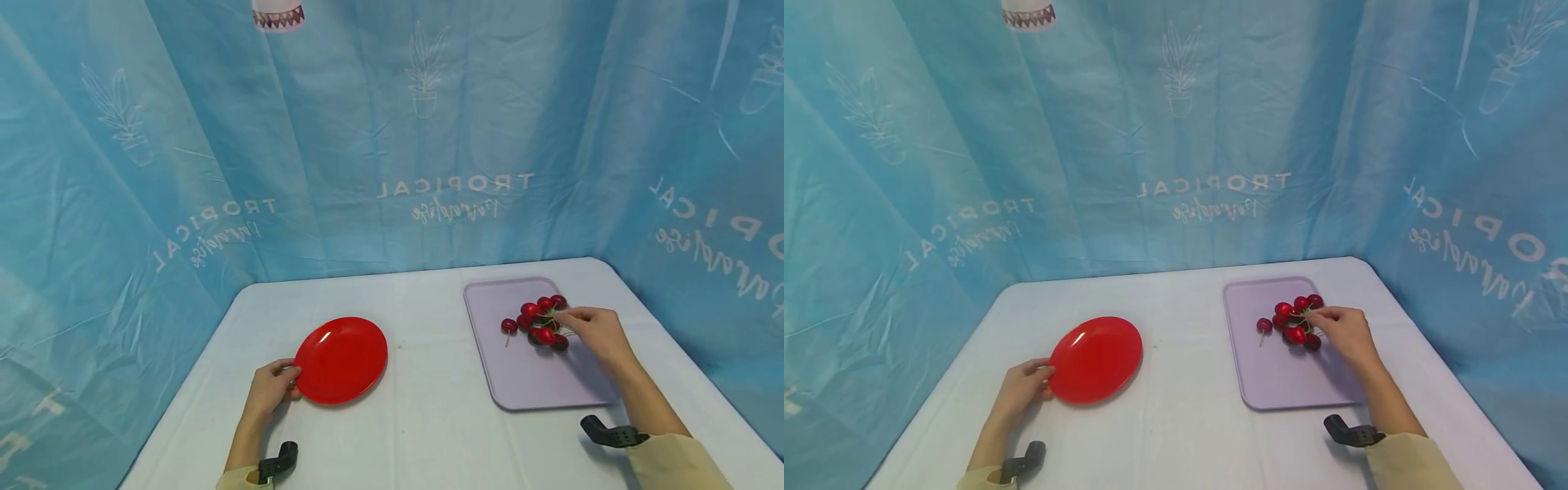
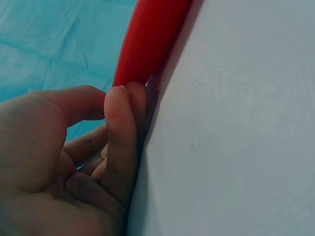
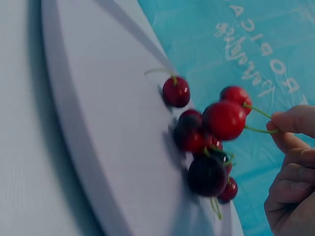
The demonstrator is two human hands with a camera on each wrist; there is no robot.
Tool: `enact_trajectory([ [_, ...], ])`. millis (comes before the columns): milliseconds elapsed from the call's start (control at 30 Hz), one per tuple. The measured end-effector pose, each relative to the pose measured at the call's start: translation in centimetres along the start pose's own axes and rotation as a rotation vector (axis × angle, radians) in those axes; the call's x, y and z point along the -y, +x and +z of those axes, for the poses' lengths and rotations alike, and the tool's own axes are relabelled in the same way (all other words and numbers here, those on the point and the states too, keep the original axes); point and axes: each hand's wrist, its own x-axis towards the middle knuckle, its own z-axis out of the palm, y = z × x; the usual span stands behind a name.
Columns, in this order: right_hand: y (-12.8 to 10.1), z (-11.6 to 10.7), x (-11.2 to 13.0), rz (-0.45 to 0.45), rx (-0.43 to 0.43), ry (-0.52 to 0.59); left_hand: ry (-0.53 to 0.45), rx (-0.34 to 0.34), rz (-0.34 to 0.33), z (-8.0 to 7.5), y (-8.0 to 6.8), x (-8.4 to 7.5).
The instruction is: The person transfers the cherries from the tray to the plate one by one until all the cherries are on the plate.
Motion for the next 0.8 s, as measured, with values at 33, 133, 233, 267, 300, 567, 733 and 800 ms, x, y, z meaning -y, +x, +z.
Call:
enact_trajectory([
  [33, 0.0, 0.1, 0.1, -0.005, 0.000, -0.002, 0.000, -0.001, -0.001, 0.0, 0.0, 0.0],
  [133, 0.1, 0.5, 0.4, -0.016, -0.006, -0.008, 0.000, -0.002, 0.002, 0.0, 0.1, 0.2],
  [233, 0.1, 0.9, 0.7, -0.013, -0.006, -0.012, -0.006, -0.001, 0.006, 0.0, 0.2, 0.2],
  [267, 0.0, 1.1, 0.8, -0.013, -0.005, -0.010, -0.006, 0.000, 0.008, 0.0, 0.2, 0.3],
  [300, 0.0, 1.3, 0.9, -0.014, -0.002, -0.008, -0.008, 0.000, 0.009, 0.0, 0.2, 0.3],
  [567, -0.2, 2.6, 1.8, -0.025, 0.020, -0.007, -0.017, 0.005, 0.008, -0.1, 0.0, 0.1],
  [733, 0.1, 3.4, 2.1, -0.020, 0.016, -0.010, -0.016, 0.006, 0.004, 0.0, -0.2, -0.1],
  [800, 0.2, 3.6, 2.1, -0.015, 0.012, -0.013, -0.013, 0.004, 0.005, 0.0, -0.2, -0.2],
])
